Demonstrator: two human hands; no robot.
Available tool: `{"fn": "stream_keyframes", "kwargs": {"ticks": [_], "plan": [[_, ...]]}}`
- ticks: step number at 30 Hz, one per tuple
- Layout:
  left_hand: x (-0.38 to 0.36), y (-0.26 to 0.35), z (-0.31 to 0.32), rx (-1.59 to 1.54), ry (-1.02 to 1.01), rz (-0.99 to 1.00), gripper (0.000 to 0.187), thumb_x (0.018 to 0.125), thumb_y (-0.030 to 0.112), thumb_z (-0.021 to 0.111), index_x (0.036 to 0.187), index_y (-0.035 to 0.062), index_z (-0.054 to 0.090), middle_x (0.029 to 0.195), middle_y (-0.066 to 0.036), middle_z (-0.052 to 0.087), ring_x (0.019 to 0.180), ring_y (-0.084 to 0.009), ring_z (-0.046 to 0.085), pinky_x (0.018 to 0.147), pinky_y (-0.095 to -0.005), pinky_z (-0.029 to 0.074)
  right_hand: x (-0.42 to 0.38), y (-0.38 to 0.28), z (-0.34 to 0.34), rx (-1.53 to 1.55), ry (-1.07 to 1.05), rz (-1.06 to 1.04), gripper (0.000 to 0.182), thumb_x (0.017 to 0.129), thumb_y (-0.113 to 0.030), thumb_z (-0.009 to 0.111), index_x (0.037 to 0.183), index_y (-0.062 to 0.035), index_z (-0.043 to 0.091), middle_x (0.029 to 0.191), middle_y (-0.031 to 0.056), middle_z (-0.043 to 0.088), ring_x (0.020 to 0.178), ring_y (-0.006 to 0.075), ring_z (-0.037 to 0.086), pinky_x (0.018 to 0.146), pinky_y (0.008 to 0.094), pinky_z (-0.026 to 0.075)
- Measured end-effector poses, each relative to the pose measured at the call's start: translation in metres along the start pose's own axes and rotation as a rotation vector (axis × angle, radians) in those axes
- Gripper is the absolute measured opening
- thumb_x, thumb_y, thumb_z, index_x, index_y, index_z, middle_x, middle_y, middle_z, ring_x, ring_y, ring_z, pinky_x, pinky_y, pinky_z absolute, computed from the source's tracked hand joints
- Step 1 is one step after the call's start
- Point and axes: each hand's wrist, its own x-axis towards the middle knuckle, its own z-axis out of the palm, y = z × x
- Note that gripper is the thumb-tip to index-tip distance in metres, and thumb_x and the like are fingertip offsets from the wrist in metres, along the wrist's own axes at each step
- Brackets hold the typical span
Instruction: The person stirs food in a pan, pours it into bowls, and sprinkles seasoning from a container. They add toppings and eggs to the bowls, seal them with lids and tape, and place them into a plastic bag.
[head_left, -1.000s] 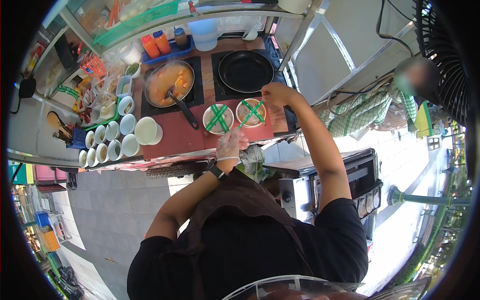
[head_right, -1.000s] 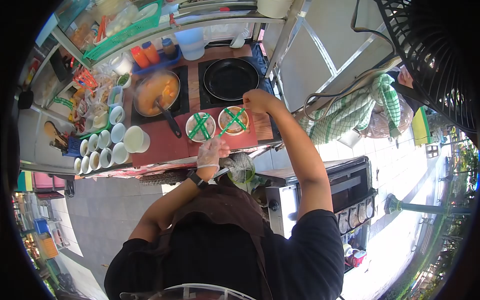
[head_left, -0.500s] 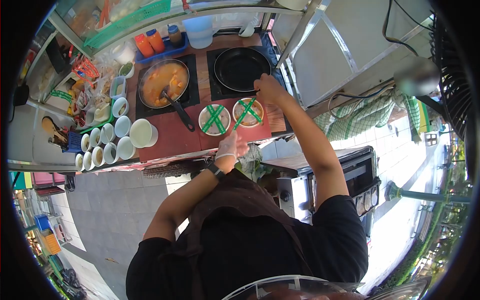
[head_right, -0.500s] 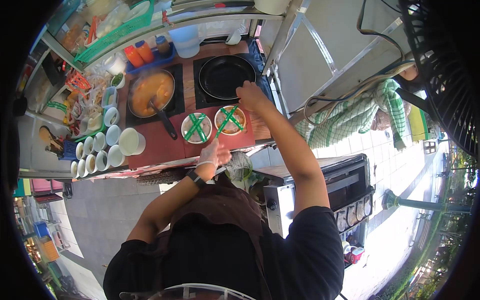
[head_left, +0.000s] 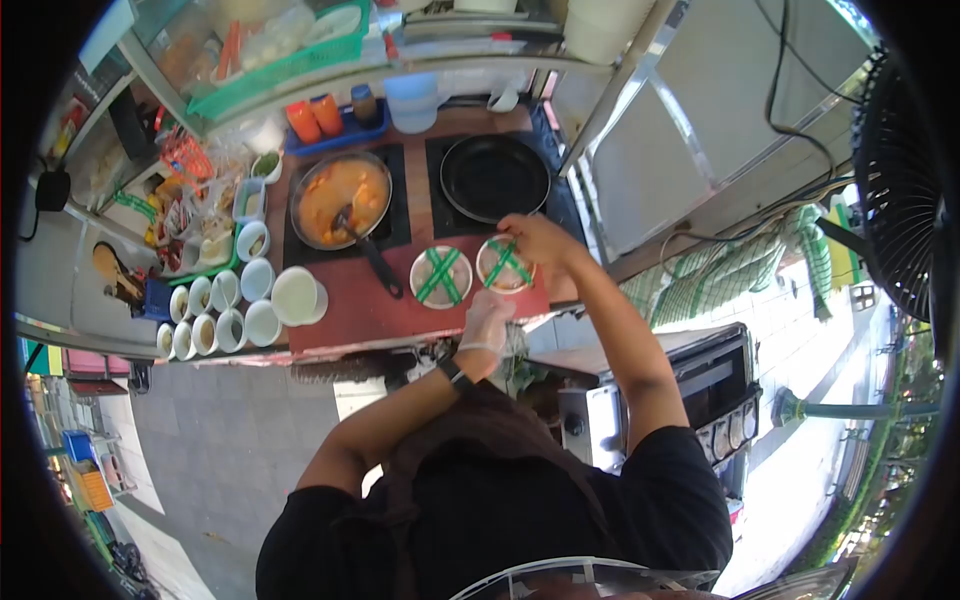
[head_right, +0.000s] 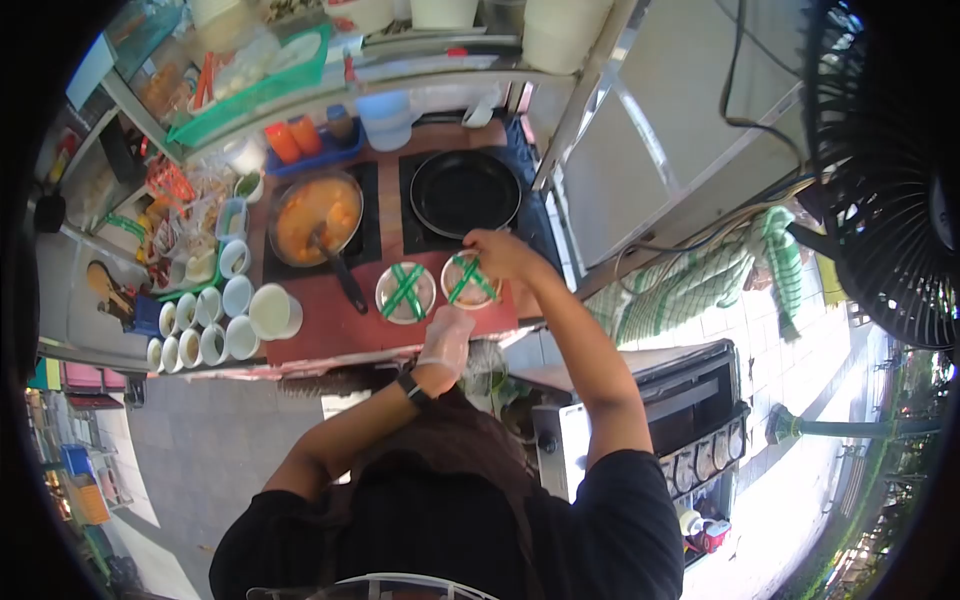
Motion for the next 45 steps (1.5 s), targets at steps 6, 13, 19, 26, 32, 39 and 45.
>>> {"fn": "stream_keyframes", "kwargs": {"ticks": [6, 13, 19, 26, 32, 39, 45], "plan": [[-0.007, 0.022, 0.024, 0.64, -0.003, 0.153, 0.033, 0.087, 0.021, 0.069, 0.113, 0.0026, 0.062, 0.099, -0.019, 0.072, 0.092, -0.038, 0.07, 0.081, -0.0463, 0.054, 0.005, -0.006, 0.008, -0.108, -0.008, 0.051, 0.028, 0.09, -0.02, 0.068, 0.114, -0.0067, 0.074, 0.108, 0.0229, 0.073, 0.116, 0.0393, 0.067, 0.096, 0.0493, 0.053], [-0.023, 0.05, -0.032, 1.184, -0.548, 0.237, 0.028, 0.098, 0.03, 0.071, 0.108, 0.0038, 0.065, 0.092, -0.013, 0.07, 0.085, -0.0273, 0.069, 0.078, -0.0405, 0.053, 0.052, -0.19, -0.157, -0.168, 0.691, -0.547, 0.043, 0.089, -0.007, 0.069, 0.132, -0.0083, 0.065, 0.126, 0.0217, 0.061, 0.123, 0.0414, 0.058, 0.106, 0.0484, 0.048], [-0.056, 0.139, -0.07, 1.195, -1.099, 0.187, 0.036, 0.106, 0.041, 0.063, 0.11, 0.005, 0.065, 0.097, -0.012, 0.07, 0.09, -0.0269, 0.069, 0.08, -0.0425, 0.054, 0.198, -0.244, -0.313, -0.596, 1.241, -0.204, 0.049, 0.086, -0.016, 0.079, 0.133, -0.0117, 0.068, 0.138, 0.0238, 0.056, 0.129, 0.0383, 0.055, 0.109, 0.0547, 0.043], [-0.113, 0.329, -0.066, 0.805, -0.764, 0.941, 0.019, 0.095, 0.016, 0.075, 0.109, 0.0071, 0.067, 0.117, -0.017, 0.07, 0.108, -0.0355, 0.071, 0.094, -0.0437, 0.056, 0.125, -0.343, -0.269, -0.296, 1.385, -0.573, 0.046, 0.086, 0.007, 0.068, 0.13, -0.0051, 0.065, 0.124, 0.0184, 0.06, 0.106, 0.0368, 0.065, 0.091, 0.0403, 0.056], [-0.104, 0.468, -0.058, 1.291, 0.055, 1.769, 0.03, 0.084, 0.014, 0.08, 0.113, 0.0162, 0.077, 0.157, -0.032, 0.046, 0.145, -0.0505, 0.044, 0.117, -0.0581, 0.038, 0.012, -0.398, -0.095, -0.013, 0.647, -0.708, 0.053, 0.073, 0.019, 0.053, 0.115, -0.0042, 0.074, 0.12, 0.0177, 0.056, 0.107, 0.0337, 0.061, 0.093, 0.036, 0.053], [-0.065, 0.419, -0.063, 0.894, -0.562, 1.184, 0.024, 0.077, -0.007, 0.073, 0.097, 0.0054, 0.071, 0.092, -0.01, 0.066, 0.088, -0.0261, 0.067, 0.075, -0.0365, 0.053, -0.027, -0.379, -0.03, -0.368, 0.915, -0.255, 0.032, 0.08, 0.012, 0.062, 0.103, -0.0015, 0.08, 0.132, 0.021, 0.054, 0.117, 0.0378, 0.061, 0.104, 0.0406, 0.051], [-0.08, 0.404, -0.057, 0.889, -0.527, 1.582, 0.024, 0.077, -0.002, 0.073, 0.098, 0.0091, 0.071, 0.106, -0.014, 0.055, 0.083, -0.0275, 0.059, 0.074, -0.0383, 0.051, -0.049, -0.353, -0.028, -0.498, 0.872, -0.128, 0.053, 0.079, 0.015, 0.059, 0.128, 0.0007, 0.07, 0.141, 0.0205, 0.05, 0.125, 0.0399, 0.059, 0.101, 0.0444, 0.053]]}}
